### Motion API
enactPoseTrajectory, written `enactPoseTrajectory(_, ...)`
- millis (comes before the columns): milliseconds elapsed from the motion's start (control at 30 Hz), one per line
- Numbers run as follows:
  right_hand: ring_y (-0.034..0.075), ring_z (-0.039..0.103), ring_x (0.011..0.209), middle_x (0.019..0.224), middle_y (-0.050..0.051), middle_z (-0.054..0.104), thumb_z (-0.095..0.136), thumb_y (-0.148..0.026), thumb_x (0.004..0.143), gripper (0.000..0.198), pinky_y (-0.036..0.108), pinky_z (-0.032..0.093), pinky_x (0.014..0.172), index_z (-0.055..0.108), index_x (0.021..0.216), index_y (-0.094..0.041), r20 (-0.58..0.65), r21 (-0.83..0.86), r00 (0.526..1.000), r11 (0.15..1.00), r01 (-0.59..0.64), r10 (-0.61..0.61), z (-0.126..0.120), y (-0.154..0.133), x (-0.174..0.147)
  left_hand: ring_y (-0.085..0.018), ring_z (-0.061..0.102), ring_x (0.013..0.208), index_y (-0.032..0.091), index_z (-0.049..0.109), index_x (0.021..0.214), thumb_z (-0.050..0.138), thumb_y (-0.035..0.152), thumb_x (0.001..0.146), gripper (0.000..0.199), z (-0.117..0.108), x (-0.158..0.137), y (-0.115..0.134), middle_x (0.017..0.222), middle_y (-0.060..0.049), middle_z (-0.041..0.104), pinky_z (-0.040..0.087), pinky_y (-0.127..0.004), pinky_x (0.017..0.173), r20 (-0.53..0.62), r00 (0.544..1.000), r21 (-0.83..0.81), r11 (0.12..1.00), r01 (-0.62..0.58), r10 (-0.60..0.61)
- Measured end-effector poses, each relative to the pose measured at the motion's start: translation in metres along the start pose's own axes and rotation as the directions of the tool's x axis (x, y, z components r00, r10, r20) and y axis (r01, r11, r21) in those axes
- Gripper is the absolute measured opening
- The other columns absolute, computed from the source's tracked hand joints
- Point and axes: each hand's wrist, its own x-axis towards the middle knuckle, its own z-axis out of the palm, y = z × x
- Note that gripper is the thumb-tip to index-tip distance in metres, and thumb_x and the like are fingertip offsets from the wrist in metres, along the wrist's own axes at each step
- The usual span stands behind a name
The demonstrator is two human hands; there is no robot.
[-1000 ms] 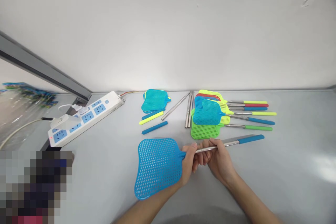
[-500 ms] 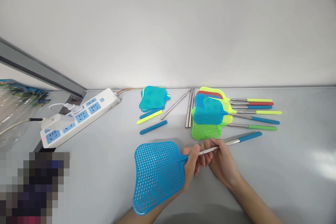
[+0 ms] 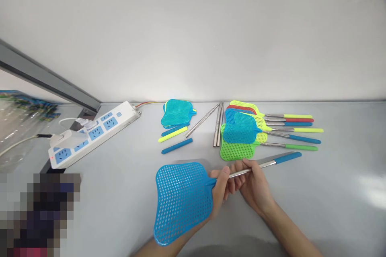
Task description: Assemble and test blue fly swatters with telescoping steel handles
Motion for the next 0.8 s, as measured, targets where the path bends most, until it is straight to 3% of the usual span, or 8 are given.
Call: enactPoseTrajectory(800, 0.015, 0.048, 0.043, 0.046, 0.000, 0.042, 0.034, -0.038, 0.082, 0.041, 0.029, 0.039, 0.046, 0.041, 0.045, -0.019, 0.016, -0.010, 1.000, 1.000, 0.007, -0.007, 0.0007, -0.0008, 0.0001, -0.004, 0.030, 0.030, 0.014, 0.047, 0.045, 0.032, 0.055, 0.079, 0.056, 0.0016, 0.0014, -0.0061, 0.043, -0.002, 0.046, 0.021, -0.022, 0.031, -0.017, 0.997, -0.026, 0.997, -0.077, 0.076)
